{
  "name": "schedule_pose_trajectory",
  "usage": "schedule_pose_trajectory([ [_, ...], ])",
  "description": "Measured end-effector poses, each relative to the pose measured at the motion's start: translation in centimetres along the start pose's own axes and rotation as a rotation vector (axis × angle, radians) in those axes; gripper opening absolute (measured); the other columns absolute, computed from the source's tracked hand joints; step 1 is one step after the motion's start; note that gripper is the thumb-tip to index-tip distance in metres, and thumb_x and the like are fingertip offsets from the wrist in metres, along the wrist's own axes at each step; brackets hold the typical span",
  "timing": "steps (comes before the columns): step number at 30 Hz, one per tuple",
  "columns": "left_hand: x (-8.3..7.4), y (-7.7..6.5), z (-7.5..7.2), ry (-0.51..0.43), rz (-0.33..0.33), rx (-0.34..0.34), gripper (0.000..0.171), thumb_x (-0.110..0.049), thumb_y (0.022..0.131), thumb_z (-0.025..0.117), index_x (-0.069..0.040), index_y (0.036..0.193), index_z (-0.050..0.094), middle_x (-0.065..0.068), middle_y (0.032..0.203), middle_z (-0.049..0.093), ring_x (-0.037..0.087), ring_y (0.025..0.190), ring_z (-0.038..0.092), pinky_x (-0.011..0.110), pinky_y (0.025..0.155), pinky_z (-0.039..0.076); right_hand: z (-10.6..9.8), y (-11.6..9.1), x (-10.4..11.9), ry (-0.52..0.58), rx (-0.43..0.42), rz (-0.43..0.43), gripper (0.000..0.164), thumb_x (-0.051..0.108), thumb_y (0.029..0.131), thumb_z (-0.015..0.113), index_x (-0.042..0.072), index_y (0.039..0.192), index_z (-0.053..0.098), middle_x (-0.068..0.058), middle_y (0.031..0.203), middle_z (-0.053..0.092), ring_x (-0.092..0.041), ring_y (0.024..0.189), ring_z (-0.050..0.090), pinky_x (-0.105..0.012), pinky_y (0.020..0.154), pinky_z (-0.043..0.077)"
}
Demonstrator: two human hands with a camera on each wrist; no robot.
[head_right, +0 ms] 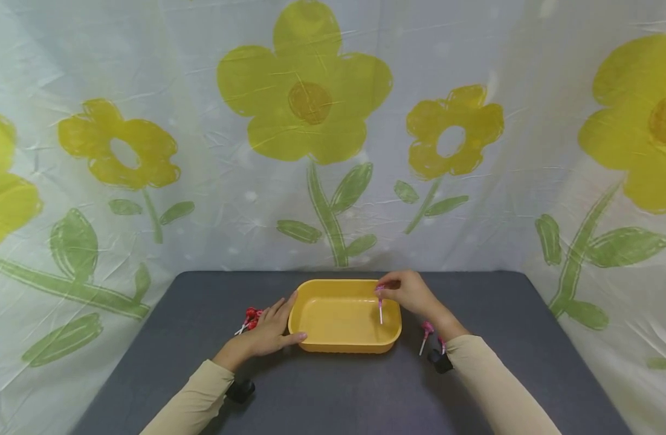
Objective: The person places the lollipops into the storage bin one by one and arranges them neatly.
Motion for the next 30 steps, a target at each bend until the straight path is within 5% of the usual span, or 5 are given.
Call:
schedule_pose_trajectory([
  [30, 0.0, 0.1, -0.1, 0.016, -0.022, 0.009, 0.112, -0.074, 0.085, 0.055, -0.020, 0.160, -0.009, 0.009, 0.168, 0.014, 0.038, 0.155, 0.005, 0.067, 0.121, 0.004, 2.4, 1.5, 2.2, 0.007, 0.034, -0.053, 0.025, 0.027, 0.090, 0.073, 0.008, 0.107, 0.076, -0.003, 0.097, 0.076, -0.015, 0.086, 0.067, -0.030, 0.076, 0.055],
])
Point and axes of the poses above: each hand's wrist, its own y-axis towards the middle knuckle, its own z-axis out of the palm, x = y × z, the point moved 4 cm from there along y, towards the middle knuckle
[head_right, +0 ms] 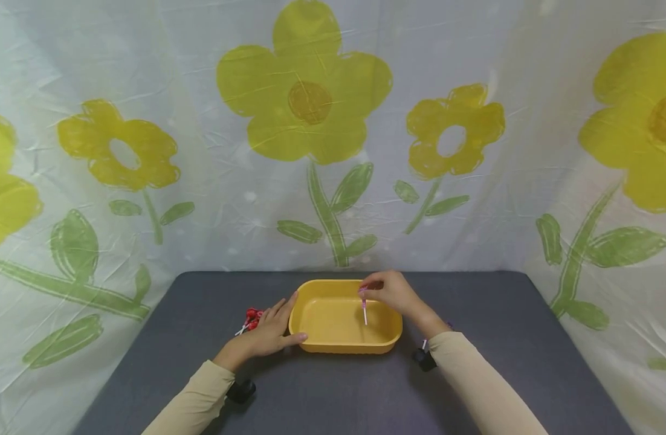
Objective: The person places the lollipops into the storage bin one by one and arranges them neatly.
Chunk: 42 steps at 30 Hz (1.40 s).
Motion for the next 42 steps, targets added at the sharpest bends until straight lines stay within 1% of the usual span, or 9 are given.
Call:
schedule_pose_trajectory([
  [4, 0.0, 0.1, 0.0, 0.003, 0.011, -0.005, 0.111, -0.074, 0.085, 0.055, -0.022, 0.160, -0.009, 0.009, 0.168, 0.015, 0.038, 0.155, 0.006, 0.066, 0.121, 0.004, 0.3, 0.2, 0.2, 0.023, 0.003, -0.002, 0.027, 0.027, 0.090, 0.073, 0.006, 0.107, 0.076, -0.005, 0.097, 0.077, -0.017, 0.087, 0.069, -0.029, 0.076, 0.056],
  [9, -0.1, 0.0, -0.1, 0.003, 0.009, -0.004, 0.110, -0.073, 0.086, 0.055, -0.023, 0.160, -0.010, 0.008, 0.168, 0.015, 0.038, 0.155, 0.006, 0.066, 0.121, 0.003, 0.8, 0.5, 0.5, 0.035, 0.000, -0.011, 0.024, 0.025, 0.089, 0.074, 0.007, 0.105, 0.076, -0.006, 0.095, 0.077, -0.020, 0.087, 0.069, -0.026, 0.074, 0.055],
  [16, 0.0, 0.1, -0.1, 0.006, 0.005, 0.001, 0.111, -0.074, 0.085, 0.055, -0.022, 0.160, -0.008, 0.009, 0.167, 0.016, 0.038, 0.155, 0.007, 0.066, 0.121, 0.004, 1.8, 1.1, 0.5, 0.038, -0.003, -0.003, 0.022, 0.024, 0.088, 0.075, 0.008, 0.104, 0.077, -0.005, 0.094, 0.077, -0.013, 0.084, 0.068, -0.023, 0.074, 0.055],
  [20, 0.0, 0.1, 0.0, 0.006, -0.008, 0.007, 0.112, -0.074, 0.085, 0.055, -0.021, 0.160, -0.008, 0.010, 0.167, 0.016, 0.037, 0.155, 0.007, 0.065, 0.122, 0.005, 2.4, 1.2, 0.7, 0.044, 0.005, 0.007, 0.022, 0.024, 0.089, 0.074, 0.009, 0.105, 0.077, -0.004, 0.095, 0.077, -0.011, 0.084, 0.068, -0.025, 0.075, 0.056],
  [23, 0.0, 0.1, 0.0, 0.011, -0.015, 0.004, 0.111, -0.073, 0.085, 0.056, -0.022, 0.160, -0.009, 0.011, 0.167, 0.016, 0.037, 0.155, 0.007, 0.065, 0.122, 0.005, 2.8, 1.3, 1.1, 0.053, 0.010, 0.001, 0.023, 0.023, 0.089, 0.074, 0.008, 0.105, 0.076, -0.006, 0.095, 0.077, -0.014, 0.085, 0.069, -0.026, 0.074, 0.056],
  [28, 0.0, 0.1, -0.1, 0.012, -0.018, 0.001, 0.111, -0.073, 0.085, 0.056, -0.021, 0.160, -0.008, 0.011, 0.167, 0.017, 0.038, 0.155, 0.007, 0.065, 0.122, 0.005, 3.5, 1.5, 1.6, 0.074, 0.029, -0.007, 0.023, 0.021, 0.090, 0.073, 0.005, 0.107, 0.075, -0.008, 0.096, 0.077, -0.020, 0.088, 0.071, -0.025, 0.074, 0.056],
  [31, -0.1, 0.0, -0.1, 0.011, -0.017, 0.003, 0.112, -0.074, 0.085, 0.055, -0.020, 0.160, -0.008, 0.011, 0.167, 0.017, 0.038, 0.155, 0.008, 0.065, 0.121, 0.006, 4.0, 1.8, 1.6, 0.080, 0.037, -0.018, 0.024, 0.020, 0.090, 0.072, 0.004, 0.108, 0.075, -0.009, 0.096, 0.077, -0.019, 0.088, 0.071, -0.024, 0.074, 0.056],
  [37, 0.0, 0.2, 0.0, 0.015, -0.010, 0.011, 0.112, -0.076, 0.084, 0.053, -0.022, 0.160, -0.010, 0.011, 0.167, 0.016, 0.038, 0.155, 0.007, 0.065, 0.122, 0.005, 4.8, 2.3, 1.8, 0.058, 0.034, -0.016, 0.026, 0.023, 0.091, 0.072, 0.005, 0.109, 0.075, -0.004, 0.097, 0.077, -0.013, 0.087, 0.070, -0.024, 0.076, 0.056],
  [42, 0.3, 0.2, 0.2, 0.014, 0.000, 0.008, 0.114, -0.079, 0.084, 0.051, -0.021, 0.160, -0.011, 0.012, 0.167, 0.016, 0.040, 0.155, 0.006, 0.067, 0.121, 0.003, 5.4, 2.6, 2.1, 0.045, 0.033, -0.013, 0.027, 0.024, 0.090, 0.072, 0.005, 0.110, 0.075, -0.004, 0.097, 0.077, -0.015, 0.088, 0.070, -0.025, 0.077, 0.056],
])
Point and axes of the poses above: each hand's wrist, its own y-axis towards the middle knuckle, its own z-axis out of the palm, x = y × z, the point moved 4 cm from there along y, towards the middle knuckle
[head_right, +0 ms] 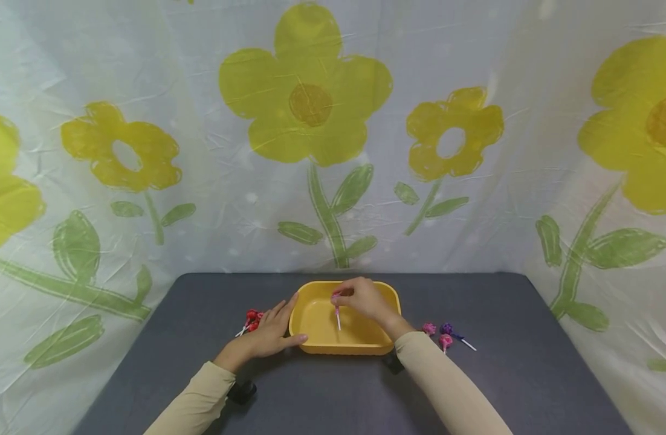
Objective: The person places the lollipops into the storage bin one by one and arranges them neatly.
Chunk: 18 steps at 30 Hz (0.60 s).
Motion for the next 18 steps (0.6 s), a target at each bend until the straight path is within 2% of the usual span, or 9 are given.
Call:
schedule_pose_trajectory([
  [7, 0.0, -0.1, 0.1, -0.009, 0.017, -0.007, 0.114, -0.081, 0.083, 0.049, -0.021, 0.160, -0.010, 0.013, 0.166, 0.018, 0.041, 0.154, 0.006, 0.068, 0.120, 0.002, 0.5, 0.4, 0.1, 0.001, -0.024, 0.014, 0.027, 0.025, 0.090, 0.073, 0.006, 0.110, 0.076, -0.003, 0.096, 0.077, -0.014, 0.087, 0.069, -0.029, 0.077, 0.056],
  [12, -0.1, -0.1, 0.1, 0.003, 0.005, 0.001, 0.114, -0.080, 0.083, 0.050, -0.021, 0.160, -0.010, 0.012, 0.166, 0.018, 0.040, 0.155, 0.007, 0.066, 0.121, 0.004, 1.1, 0.8, -0.2, 0.020, -0.040, 0.018, 0.028, 0.025, 0.089, 0.073, 0.007, 0.110, 0.076, -0.003, 0.096, 0.078, -0.013, 0.088, 0.070, -0.030, 0.080, 0.057],
  [18, -0.2, -0.1, 0.0, -0.005, 0.021, -0.006, 0.113, -0.078, 0.084, 0.051, -0.020, 0.160, -0.010, 0.014, 0.166, 0.019, 0.042, 0.154, 0.007, 0.068, 0.120, 0.003, 1.7, 1.1, -0.2, 0.045, -0.049, 0.000, 0.029, 0.022, 0.090, 0.073, 0.003, 0.111, 0.075, -0.007, 0.098, 0.078, -0.017, 0.090, 0.072, -0.033, 0.082, 0.058],
])
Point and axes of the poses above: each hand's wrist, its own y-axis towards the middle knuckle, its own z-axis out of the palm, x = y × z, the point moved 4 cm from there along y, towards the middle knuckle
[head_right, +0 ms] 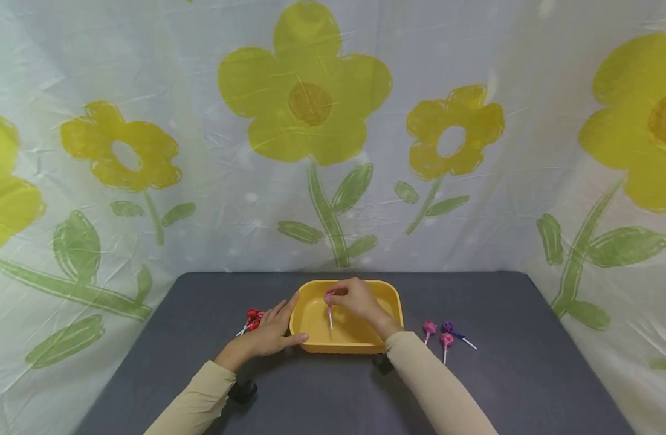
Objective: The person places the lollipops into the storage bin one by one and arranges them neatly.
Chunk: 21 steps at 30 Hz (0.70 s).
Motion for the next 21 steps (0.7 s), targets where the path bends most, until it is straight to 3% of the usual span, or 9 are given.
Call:
schedule_pose_trajectory([
  [17, -0.1, 0.0, -0.2, 0.016, -0.014, 0.002, 0.111, -0.076, 0.086, 0.051, -0.021, 0.160, -0.009, 0.011, 0.166, 0.019, 0.039, 0.155, 0.008, 0.066, 0.121, 0.006, 1.4, 0.8, 0.0, 0.040, -0.048, 0.015, 0.028, 0.021, 0.090, 0.073, 0.002, 0.111, 0.075, -0.009, 0.100, 0.078, -0.022, 0.092, 0.072, -0.039, 0.086, 0.057],
  [21, -0.2, -0.1, -0.2, 0.017, -0.008, 0.001, 0.111, -0.076, 0.085, 0.051, -0.020, 0.160, -0.009, 0.011, 0.166, 0.019, 0.039, 0.155, 0.009, 0.066, 0.121, 0.007, 1.9, 1.0, -0.3, 0.071, -0.060, 0.032, 0.028, 0.019, 0.090, 0.073, 0.001, 0.111, 0.074, -0.009, 0.099, 0.078, -0.021, 0.091, 0.072, -0.036, 0.085, 0.057],
])
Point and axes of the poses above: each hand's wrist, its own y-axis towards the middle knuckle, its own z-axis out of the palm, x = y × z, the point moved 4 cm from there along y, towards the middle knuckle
